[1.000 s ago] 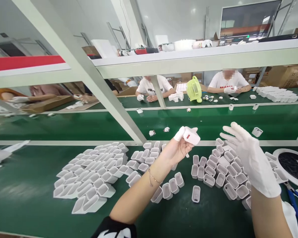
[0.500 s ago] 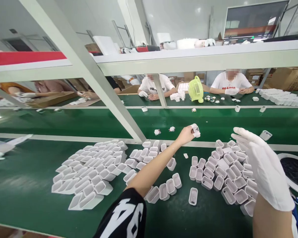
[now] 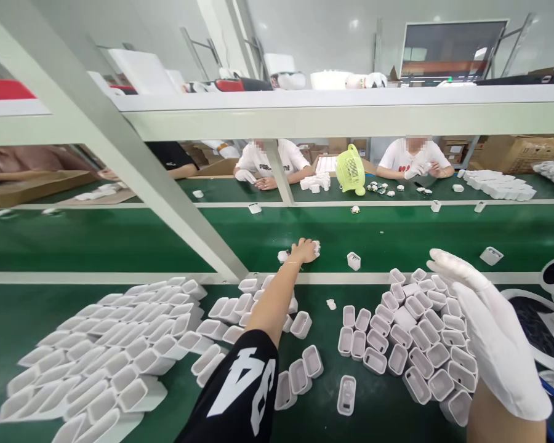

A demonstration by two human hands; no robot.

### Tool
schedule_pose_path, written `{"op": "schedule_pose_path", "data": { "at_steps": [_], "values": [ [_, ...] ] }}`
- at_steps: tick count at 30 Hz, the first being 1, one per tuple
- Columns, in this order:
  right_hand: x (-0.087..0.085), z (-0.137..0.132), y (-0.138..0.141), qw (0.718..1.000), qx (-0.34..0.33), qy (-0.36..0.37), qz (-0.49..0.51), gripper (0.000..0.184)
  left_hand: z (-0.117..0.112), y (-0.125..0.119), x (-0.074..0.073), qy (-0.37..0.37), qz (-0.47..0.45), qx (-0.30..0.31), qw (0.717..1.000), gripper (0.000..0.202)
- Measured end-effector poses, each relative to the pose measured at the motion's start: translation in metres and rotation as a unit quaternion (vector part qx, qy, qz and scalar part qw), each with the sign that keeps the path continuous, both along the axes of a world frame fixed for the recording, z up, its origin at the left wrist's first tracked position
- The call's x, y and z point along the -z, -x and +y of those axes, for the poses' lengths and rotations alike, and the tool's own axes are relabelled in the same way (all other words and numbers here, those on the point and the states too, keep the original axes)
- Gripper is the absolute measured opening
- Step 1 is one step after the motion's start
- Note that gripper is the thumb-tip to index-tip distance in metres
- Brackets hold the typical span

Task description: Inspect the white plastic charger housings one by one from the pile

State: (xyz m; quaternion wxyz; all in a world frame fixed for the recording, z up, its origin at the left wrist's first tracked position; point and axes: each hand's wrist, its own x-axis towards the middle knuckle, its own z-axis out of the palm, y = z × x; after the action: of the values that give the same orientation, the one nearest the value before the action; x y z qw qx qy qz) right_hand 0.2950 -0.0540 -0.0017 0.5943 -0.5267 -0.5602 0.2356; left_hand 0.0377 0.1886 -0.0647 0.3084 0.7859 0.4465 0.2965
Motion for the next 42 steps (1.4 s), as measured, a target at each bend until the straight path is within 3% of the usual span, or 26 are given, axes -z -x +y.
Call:
{"op": "schedule_pose_path", "data": {
  "at_steps": [4,7,13,16,19,22,25,28,31,35,39,42],
  "values": [
    [-0.003,0.007,0.001,0.999,0.021,0.022,-0.012,0.037,0.002,-0.016,0.001,0.055,-0.057,0.039,0.996,0.032],
    [-0.001,0.021,0.006,0.997,0.027,0.068,-0.023,0.038,0.0,-0.044,-0.004,0.116,-0.1,0.073,0.986,0.028],
    [0.013,0.049,0.013,0.992,0.057,0.104,-0.05,0.066,-0.054,-0.112,-0.037,0.218,-0.2,0.224,0.929,0.054],
    [0.016,0.051,0.011,0.994,0.079,0.072,0.001,0.06,-0.078,-0.129,-0.049,0.257,-0.255,0.272,0.892,0.055],
    [0.017,0.05,0.009,0.991,0.124,0.021,0.051,0.045,-0.085,-0.137,-0.05,0.285,-0.302,0.294,0.861,0.055],
    [0.014,0.051,0.01,0.986,0.11,0.015,0.124,0.046,-0.085,-0.142,-0.046,0.271,-0.307,0.281,0.868,0.056],
    [0.01,0.053,0.011,0.978,0.086,0.023,0.189,0.048,-0.089,-0.148,-0.042,0.196,-0.307,0.244,0.899,0.055],
    [0.011,0.058,0.012,0.97,0.096,0.014,0.223,0.039,-0.094,-0.156,-0.037,0.079,-0.273,0.206,0.936,0.056],
    [0.015,0.061,0.009,0.959,0.108,-0.024,0.262,0.032,-0.092,-0.16,-0.033,0.022,-0.211,0.167,0.963,0.055],
    [0.015,0.058,-0.002,0.939,0.138,-0.089,0.301,0.033,-0.072,-0.156,-0.021,-0.014,-0.009,0.086,0.996,0.042],
    [0.011,0.05,-0.012,0.934,0.166,-0.114,0.295,0.031,-0.055,-0.156,0.005,0.009,0.207,0.066,0.976,0.041],
    [0.011,0.049,-0.012,0.937,0.157,-0.122,0.287,0.029,-0.049,-0.166,0.022,0.028,0.306,0.067,0.949,0.036]
  ]
}}
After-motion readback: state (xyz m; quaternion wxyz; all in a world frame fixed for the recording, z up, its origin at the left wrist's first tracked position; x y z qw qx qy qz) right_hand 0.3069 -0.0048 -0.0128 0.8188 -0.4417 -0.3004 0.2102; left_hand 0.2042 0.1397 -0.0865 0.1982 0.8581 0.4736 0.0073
